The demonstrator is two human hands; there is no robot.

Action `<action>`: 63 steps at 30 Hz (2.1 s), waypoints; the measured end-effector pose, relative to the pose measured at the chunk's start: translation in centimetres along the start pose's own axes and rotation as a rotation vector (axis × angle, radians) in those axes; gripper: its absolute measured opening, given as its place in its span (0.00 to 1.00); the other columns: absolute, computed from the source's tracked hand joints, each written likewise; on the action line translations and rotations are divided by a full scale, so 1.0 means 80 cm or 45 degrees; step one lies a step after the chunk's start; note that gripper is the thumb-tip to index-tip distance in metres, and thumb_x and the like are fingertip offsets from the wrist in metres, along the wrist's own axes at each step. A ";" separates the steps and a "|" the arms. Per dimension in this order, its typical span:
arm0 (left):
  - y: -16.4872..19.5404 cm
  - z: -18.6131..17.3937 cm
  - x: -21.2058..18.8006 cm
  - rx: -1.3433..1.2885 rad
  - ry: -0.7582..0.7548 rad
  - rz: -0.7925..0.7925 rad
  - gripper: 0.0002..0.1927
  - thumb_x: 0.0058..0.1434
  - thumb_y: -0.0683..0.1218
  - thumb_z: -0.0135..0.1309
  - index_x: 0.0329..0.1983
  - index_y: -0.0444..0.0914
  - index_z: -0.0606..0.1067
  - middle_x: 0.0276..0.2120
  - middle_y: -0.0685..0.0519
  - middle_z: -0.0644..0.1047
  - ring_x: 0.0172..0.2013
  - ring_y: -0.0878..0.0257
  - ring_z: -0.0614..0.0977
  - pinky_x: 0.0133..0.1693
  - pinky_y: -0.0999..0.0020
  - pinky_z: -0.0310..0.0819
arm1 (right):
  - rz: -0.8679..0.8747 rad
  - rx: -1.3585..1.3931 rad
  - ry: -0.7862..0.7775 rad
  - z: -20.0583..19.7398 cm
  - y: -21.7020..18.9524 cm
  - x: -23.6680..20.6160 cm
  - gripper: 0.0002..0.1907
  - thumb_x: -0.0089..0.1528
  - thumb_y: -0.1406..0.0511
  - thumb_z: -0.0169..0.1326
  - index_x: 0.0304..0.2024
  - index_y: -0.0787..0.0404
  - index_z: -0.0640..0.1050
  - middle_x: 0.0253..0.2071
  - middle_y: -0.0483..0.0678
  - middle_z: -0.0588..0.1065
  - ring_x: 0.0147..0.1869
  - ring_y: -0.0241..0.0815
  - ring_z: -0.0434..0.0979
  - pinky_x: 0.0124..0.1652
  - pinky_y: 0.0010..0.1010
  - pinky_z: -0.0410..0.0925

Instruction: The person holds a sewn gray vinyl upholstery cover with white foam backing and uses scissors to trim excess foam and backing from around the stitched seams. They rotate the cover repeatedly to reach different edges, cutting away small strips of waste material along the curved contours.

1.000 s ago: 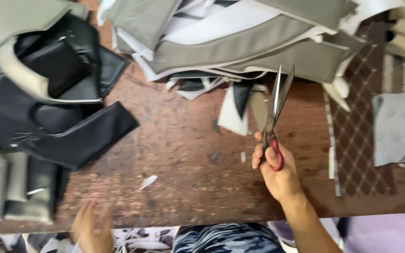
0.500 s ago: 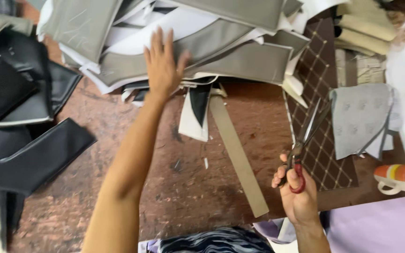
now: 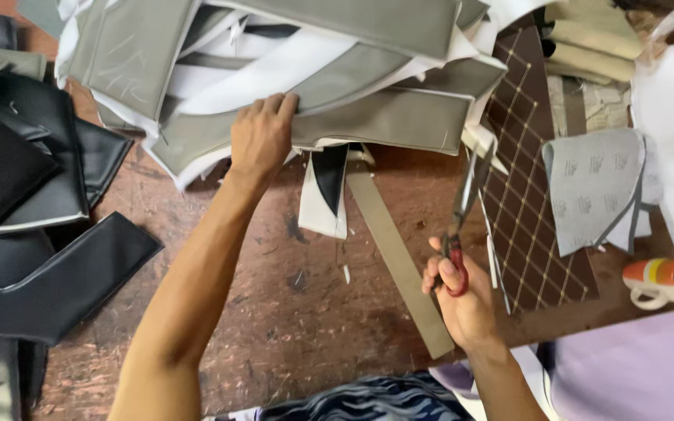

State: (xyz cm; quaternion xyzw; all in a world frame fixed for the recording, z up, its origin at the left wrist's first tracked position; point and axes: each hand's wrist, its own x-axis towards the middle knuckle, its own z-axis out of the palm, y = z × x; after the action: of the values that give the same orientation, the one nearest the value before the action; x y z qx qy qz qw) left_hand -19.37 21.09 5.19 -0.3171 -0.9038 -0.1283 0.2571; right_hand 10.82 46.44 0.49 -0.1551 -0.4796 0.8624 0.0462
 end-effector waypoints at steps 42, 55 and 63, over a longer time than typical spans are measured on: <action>-0.022 -0.219 -0.191 -1.104 1.054 -0.269 0.24 0.67 0.55 0.58 0.54 0.37 0.65 0.52 0.45 0.72 0.52 0.60 0.77 0.52 0.66 0.77 | -0.016 -0.390 -0.323 0.192 0.106 0.019 0.34 0.61 0.58 0.62 0.61 0.65 0.60 0.57 0.55 0.75 0.60 0.38 0.75 0.47 0.25 0.68; -0.055 -0.097 -0.309 -1.963 0.051 -1.510 0.30 0.70 0.54 0.57 0.69 0.34 0.64 0.58 0.43 0.69 0.56 0.53 0.74 0.59 0.59 0.72 | 0.132 -0.575 -0.478 0.227 0.061 0.007 0.33 0.55 0.75 0.65 0.61 0.68 0.67 0.47 0.44 0.73 0.46 0.29 0.73 0.45 0.20 0.68; 0.027 -0.102 -0.355 -2.926 0.625 -1.543 0.41 0.59 0.58 0.57 0.71 0.36 0.60 0.62 0.40 0.68 0.60 0.48 0.74 0.58 0.52 0.74 | 0.197 -0.738 -0.406 0.224 0.045 0.000 0.32 0.54 0.74 0.65 0.60 0.68 0.69 0.40 0.43 0.74 0.37 0.26 0.70 0.36 0.18 0.65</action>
State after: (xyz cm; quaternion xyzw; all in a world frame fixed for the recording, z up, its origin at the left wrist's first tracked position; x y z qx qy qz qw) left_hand 4.07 5.11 -3.38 0.1298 -0.2090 -0.9643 -0.0981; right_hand 5.50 29.92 6.28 -0.0607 -0.6929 0.7045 -0.1409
